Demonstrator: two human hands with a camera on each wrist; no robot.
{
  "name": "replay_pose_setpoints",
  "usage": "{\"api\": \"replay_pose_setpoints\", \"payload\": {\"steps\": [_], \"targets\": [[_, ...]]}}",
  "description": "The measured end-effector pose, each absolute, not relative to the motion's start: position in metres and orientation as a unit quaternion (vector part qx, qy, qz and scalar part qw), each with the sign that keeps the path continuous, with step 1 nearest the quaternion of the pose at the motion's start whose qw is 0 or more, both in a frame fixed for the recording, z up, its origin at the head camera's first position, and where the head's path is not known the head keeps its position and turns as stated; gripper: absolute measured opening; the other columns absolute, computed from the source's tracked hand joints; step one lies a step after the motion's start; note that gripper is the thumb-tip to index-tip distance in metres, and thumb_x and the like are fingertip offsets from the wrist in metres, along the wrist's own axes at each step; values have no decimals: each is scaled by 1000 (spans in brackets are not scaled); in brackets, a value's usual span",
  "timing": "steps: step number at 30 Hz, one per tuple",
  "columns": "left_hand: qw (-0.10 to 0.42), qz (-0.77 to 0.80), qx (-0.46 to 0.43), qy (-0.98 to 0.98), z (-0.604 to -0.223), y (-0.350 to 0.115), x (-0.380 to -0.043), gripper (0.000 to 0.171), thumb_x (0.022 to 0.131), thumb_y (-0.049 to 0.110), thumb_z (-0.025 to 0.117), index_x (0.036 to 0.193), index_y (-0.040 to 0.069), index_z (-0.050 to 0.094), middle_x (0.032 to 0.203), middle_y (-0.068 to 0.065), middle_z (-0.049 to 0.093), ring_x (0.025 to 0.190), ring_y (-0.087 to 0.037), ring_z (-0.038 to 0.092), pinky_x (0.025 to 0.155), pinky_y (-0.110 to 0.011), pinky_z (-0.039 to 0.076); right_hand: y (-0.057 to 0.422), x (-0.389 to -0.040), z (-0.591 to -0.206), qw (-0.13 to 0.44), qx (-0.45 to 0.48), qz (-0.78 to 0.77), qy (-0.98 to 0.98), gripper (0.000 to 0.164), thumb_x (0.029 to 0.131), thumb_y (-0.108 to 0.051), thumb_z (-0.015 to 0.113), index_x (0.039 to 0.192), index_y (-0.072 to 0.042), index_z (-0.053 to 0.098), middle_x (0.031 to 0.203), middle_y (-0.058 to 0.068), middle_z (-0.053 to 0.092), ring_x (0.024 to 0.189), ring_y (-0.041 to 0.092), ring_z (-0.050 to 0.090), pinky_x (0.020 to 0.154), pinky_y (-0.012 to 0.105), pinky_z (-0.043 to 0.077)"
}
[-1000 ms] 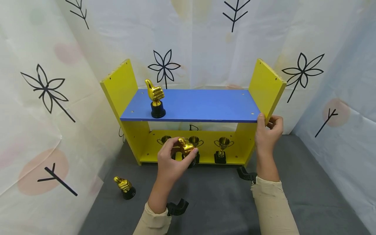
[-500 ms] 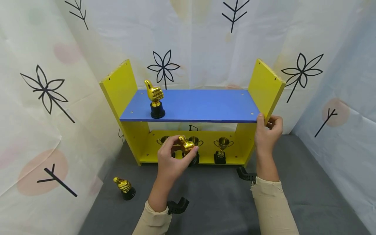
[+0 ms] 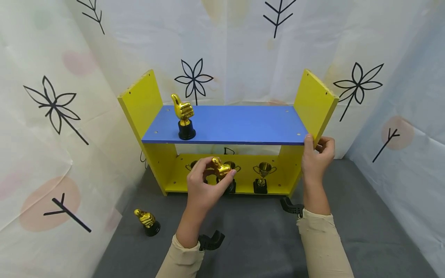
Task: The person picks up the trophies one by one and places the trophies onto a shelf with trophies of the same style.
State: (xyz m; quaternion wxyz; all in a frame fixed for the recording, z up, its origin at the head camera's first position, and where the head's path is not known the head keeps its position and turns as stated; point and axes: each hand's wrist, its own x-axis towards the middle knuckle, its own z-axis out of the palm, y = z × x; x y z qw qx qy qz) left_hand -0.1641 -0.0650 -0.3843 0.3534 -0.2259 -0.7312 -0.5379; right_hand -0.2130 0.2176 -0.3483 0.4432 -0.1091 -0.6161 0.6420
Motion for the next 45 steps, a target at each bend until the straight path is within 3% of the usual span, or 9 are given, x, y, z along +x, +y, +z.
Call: {"api": "replay_pose_setpoints", "payload": {"steps": [9, 27, 34, 45], "targets": [[359, -538, -226, -728, -379, -64, -166, 42, 79, 16, 95, 112, 5, 71, 101, -8, 70, 91, -21, 71, 75, -28, 64, 218, -212, -348, 446, -104, 640, -617, 20, 98, -21, 69, 90, -25, 52, 92, -10, 54, 86, 10, 51, 72, 26, 41], [362, -535, -228, -729, -376, -63, -165, 44, 78, 15, 96, 112, 1, 71, 102, -10, 71, 91, -23, 72, 74, -33, 65, 237, -237, -375, 441, -125, 626, -631, 20, 98, -31, 72, 94, -27, 53, 96, -12, 54, 89, 10, 53, 76, 28, 42], [365, -536, -231, -725, -375, -63, -166, 42, 79, 17, 96, 111, 6, 72, 101, -9, 71, 91, -22, 70, 73, -30, 64, 238, -239, -375, 445, -115, 629, -626, 19, 97, -30, 73, 93, -27, 54, 95, -9, 55, 87, 12, 52, 73, 28, 42], [367, -537, -232, -723, -379, -66, -168, 44, 78, 15, 96, 112, 2, 71, 99, -10, 71, 88, -22, 72, 76, -28, 64, 238, -237, -374, 437, -126, 627, -632, 19, 98, -33, 73, 96, -27, 55, 98, -11, 55, 89, 11, 53, 76, 28, 42]]}}
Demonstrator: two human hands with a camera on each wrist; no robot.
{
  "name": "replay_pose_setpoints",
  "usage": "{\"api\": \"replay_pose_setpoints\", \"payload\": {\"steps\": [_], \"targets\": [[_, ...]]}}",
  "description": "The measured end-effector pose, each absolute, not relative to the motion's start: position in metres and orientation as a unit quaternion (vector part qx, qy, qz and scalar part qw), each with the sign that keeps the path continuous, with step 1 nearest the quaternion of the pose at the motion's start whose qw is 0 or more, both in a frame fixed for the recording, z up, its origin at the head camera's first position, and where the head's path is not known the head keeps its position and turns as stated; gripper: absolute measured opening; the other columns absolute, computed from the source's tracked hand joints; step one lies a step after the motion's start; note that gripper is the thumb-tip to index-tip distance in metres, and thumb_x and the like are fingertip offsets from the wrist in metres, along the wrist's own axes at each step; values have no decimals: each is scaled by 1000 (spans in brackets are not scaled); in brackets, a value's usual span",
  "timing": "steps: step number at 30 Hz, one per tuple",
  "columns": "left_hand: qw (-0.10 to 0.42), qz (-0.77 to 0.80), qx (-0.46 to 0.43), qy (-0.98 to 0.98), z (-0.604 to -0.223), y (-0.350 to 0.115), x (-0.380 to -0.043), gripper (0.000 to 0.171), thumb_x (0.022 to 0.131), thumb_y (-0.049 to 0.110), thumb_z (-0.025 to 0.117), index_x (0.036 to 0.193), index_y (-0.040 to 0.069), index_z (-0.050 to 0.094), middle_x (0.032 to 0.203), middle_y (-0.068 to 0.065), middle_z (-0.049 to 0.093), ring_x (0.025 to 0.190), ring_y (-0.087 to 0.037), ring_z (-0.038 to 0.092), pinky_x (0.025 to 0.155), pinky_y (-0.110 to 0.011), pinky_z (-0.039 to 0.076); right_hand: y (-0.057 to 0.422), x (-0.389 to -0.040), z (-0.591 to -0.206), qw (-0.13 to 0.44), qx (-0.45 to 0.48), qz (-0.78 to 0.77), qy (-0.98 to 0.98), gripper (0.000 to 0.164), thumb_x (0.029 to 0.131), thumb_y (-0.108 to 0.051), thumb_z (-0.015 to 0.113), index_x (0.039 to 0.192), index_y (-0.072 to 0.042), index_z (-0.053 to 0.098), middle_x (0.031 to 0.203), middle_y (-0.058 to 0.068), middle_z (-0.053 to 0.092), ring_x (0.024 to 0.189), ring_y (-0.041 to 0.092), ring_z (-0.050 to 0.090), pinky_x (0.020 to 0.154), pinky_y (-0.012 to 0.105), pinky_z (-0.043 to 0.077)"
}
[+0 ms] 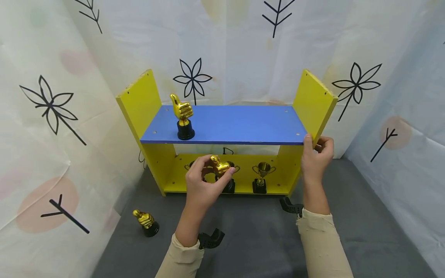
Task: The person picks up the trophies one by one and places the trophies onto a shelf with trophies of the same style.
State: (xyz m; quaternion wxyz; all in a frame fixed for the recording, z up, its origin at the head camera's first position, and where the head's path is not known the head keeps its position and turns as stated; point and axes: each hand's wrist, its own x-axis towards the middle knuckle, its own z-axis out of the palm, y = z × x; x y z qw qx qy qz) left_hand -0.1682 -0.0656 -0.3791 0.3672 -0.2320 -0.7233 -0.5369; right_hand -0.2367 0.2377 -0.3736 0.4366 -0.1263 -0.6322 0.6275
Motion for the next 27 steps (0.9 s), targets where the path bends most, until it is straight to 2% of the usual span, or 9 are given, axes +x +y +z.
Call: {"api": "replay_pose_setpoints", "payload": {"steps": [6, 15, 23, 27], "targets": [[367, -540, -228, -722, -377, -67, -167, 42, 79, 16, 96, 111, 2, 71, 100, -10, 70, 88, -22, 71, 75, -28, 64, 235, -235, -369, 439, -123, 630, -629, 20, 98, -30, 72, 93, -28, 53, 97, -9, 54, 88, 11, 52, 76, 28, 41], [368, -541, -225, -722, -376, -69, -165, 41, 79, 16, 95, 111, 5, 72, 99, -9, 71, 87, -22, 71, 74, -31, 64, 219, -213, -346, 434, -113, 636, -628, 15, 99, -24, 68, 91, -24, 55, 94, -6, 55, 85, 10, 51, 74, 26, 40], [365, -540, -214, -728, -375, -71, -162, 42, 79, 17, 96, 112, 3, 72, 102, -9, 71, 89, -21, 71, 79, -32, 64, 236, -232, -370, 435, -119, 631, -631, 18, 98, -32, 72, 94, -27, 55, 96, -10, 55, 88, 11, 53, 74, 28, 43], [365, -540, -214, -727, -374, -72, -163, 42, 79, 17, 96, 111, 3, 71, 101, -9, 71, 88, -20, 70, 80, -35, 65, 232, -227, -364, 436, -113, 633, -630, 18, 99, -29, 71, 92, -27, 55, 96, -8, 56, 88, 11, 53, 75, 28, 43]]}}
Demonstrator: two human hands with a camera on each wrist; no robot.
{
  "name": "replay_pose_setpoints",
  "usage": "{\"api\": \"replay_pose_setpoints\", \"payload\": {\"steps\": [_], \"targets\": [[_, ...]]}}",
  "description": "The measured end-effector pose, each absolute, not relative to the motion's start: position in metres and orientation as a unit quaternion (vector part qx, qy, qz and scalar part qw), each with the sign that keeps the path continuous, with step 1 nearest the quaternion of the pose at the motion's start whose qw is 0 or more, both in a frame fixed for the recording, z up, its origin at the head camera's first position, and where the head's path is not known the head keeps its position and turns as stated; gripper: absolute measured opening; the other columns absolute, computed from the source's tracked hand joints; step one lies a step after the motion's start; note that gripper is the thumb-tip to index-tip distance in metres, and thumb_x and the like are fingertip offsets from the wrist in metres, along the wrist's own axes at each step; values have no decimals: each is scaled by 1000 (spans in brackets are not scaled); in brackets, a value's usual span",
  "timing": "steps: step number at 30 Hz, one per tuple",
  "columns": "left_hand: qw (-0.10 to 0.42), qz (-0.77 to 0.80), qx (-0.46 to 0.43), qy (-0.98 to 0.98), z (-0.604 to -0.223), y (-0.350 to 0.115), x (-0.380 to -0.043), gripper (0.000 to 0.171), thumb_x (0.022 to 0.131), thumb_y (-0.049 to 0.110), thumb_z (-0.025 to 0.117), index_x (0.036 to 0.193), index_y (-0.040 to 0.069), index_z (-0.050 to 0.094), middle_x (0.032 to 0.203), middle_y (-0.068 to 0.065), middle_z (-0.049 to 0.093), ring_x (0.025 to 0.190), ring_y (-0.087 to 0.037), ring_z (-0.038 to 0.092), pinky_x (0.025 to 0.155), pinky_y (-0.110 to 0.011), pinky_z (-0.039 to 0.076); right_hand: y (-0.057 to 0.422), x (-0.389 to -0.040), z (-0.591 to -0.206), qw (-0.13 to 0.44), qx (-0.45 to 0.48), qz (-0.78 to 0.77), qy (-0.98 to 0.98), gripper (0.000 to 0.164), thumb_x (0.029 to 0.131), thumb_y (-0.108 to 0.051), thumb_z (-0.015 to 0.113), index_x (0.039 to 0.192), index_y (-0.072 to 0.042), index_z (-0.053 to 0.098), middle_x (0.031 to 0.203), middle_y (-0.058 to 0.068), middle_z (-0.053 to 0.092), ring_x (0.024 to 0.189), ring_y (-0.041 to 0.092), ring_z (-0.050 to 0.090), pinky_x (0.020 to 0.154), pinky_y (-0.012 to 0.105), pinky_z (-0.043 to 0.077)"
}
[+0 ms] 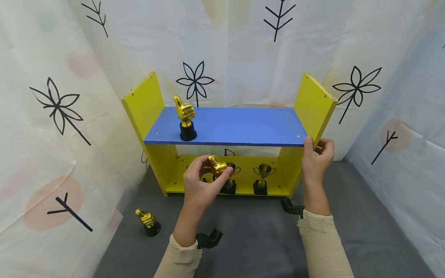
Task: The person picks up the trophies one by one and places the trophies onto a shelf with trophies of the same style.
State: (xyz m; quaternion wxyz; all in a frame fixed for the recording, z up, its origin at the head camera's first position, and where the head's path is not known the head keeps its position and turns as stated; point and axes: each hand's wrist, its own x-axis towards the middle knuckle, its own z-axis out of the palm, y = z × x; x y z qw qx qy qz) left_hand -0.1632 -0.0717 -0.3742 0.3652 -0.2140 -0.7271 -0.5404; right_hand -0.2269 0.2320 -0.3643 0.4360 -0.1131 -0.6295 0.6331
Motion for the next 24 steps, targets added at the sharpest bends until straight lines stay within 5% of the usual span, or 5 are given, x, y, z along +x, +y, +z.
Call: {"api": "replay_pose_setpoints", "payload": {"steps": [9, 24], "targets": [[366, -536, -226, -727, -368, -70, -161, 40, 81, 18, 95, 111, 5, 71, 101, -8, 70, 88, -20, 70, 81, -26, 63, 240, -235, -373, 427, -125, 634, -632, 16, 98, -30, 71, 93, -28, 56, 98, -8, 57, 89, 10, 54, 77, 27, 43], [371, -533, -228, -725, -368, -72, -161, 42, 80, 16, 95, 111, 1, 71, 100, -9, 71, 86, -20, 70, 79, -28, 64, 221, -211, -347, 420, -124, 640, -631, 17, 99, -25, 69, 91, -26, 54, 95, -9, 54, 87, 10, 53, 76, 27, 43]]}}
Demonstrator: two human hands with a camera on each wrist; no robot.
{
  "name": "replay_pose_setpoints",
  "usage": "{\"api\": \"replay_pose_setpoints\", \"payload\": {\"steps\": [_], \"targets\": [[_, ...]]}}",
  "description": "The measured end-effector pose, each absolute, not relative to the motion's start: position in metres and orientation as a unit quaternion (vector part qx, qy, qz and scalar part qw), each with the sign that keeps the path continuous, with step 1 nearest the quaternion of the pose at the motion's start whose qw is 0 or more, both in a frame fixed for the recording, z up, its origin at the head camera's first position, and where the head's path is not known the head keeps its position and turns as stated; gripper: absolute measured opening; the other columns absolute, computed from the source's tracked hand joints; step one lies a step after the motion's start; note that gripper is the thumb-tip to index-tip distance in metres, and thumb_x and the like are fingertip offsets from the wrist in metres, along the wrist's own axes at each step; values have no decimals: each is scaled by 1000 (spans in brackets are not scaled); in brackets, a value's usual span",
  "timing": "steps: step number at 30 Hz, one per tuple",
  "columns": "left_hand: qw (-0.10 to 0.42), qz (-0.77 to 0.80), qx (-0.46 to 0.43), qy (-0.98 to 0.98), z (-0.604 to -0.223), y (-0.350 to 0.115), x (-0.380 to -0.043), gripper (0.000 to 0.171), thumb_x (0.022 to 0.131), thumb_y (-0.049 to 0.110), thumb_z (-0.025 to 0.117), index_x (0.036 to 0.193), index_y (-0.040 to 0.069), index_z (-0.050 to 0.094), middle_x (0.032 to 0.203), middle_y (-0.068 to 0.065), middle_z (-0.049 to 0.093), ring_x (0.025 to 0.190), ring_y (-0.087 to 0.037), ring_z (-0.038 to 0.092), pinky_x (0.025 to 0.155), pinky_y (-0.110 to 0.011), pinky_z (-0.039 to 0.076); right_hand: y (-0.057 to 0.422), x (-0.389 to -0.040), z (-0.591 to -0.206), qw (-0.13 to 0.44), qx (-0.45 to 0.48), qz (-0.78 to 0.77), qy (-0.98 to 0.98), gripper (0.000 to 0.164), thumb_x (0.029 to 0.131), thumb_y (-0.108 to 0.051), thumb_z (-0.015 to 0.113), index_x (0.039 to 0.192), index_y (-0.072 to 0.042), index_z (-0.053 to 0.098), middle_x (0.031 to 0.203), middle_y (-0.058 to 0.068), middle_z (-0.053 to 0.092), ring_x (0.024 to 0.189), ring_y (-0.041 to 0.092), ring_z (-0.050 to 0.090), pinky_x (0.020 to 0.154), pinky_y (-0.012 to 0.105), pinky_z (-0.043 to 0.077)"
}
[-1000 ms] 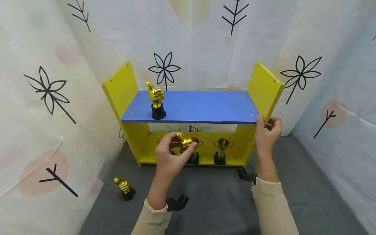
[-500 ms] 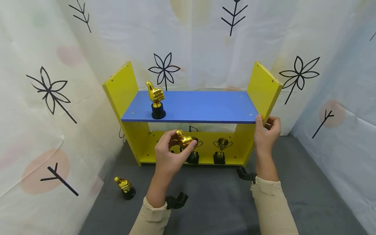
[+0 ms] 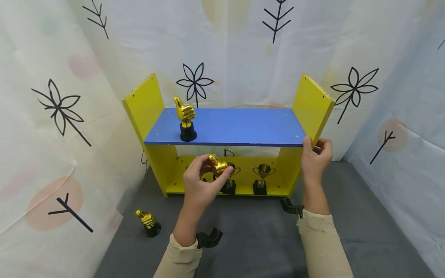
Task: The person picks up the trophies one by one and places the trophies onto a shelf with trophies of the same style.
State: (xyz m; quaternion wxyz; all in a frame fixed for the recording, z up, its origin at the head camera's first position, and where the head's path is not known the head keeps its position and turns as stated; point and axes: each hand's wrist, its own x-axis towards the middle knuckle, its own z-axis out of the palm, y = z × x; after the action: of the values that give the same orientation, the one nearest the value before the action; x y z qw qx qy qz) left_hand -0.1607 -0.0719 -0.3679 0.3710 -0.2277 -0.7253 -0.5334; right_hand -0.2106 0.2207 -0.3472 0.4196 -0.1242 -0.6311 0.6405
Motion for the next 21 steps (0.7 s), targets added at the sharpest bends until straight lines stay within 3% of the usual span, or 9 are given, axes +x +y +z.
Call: {"api": "replay_pose_setpoints", "payload": {"steps": [5, 21], "targets": [[366, -540, -227, -724, -367, -73, -162, 41, 81, 17, 95, 113, 5, 72, 101, -8, 70, 88, -20, 70, 81, -24, 62, 221, -211, -347, 420, -122, 640, -632, 17, 100, -25, 69, 92, -27, 53, 96, -9, 54, 88, 10, 53, 77, 28, 43], [361, -545, -226, -723, -367, -74, -166, 42, 81, 16, 95, 112, 1, 71, 102, -9, 70, 91, -21, 72, 80, -25, 63, 219, -212, -348, 428, -121, 641, -625, 18, 99, -23, 69, 90, -25, 53, 94, -7, 54, 85, 11, 52, 76, 27, 43]]}}
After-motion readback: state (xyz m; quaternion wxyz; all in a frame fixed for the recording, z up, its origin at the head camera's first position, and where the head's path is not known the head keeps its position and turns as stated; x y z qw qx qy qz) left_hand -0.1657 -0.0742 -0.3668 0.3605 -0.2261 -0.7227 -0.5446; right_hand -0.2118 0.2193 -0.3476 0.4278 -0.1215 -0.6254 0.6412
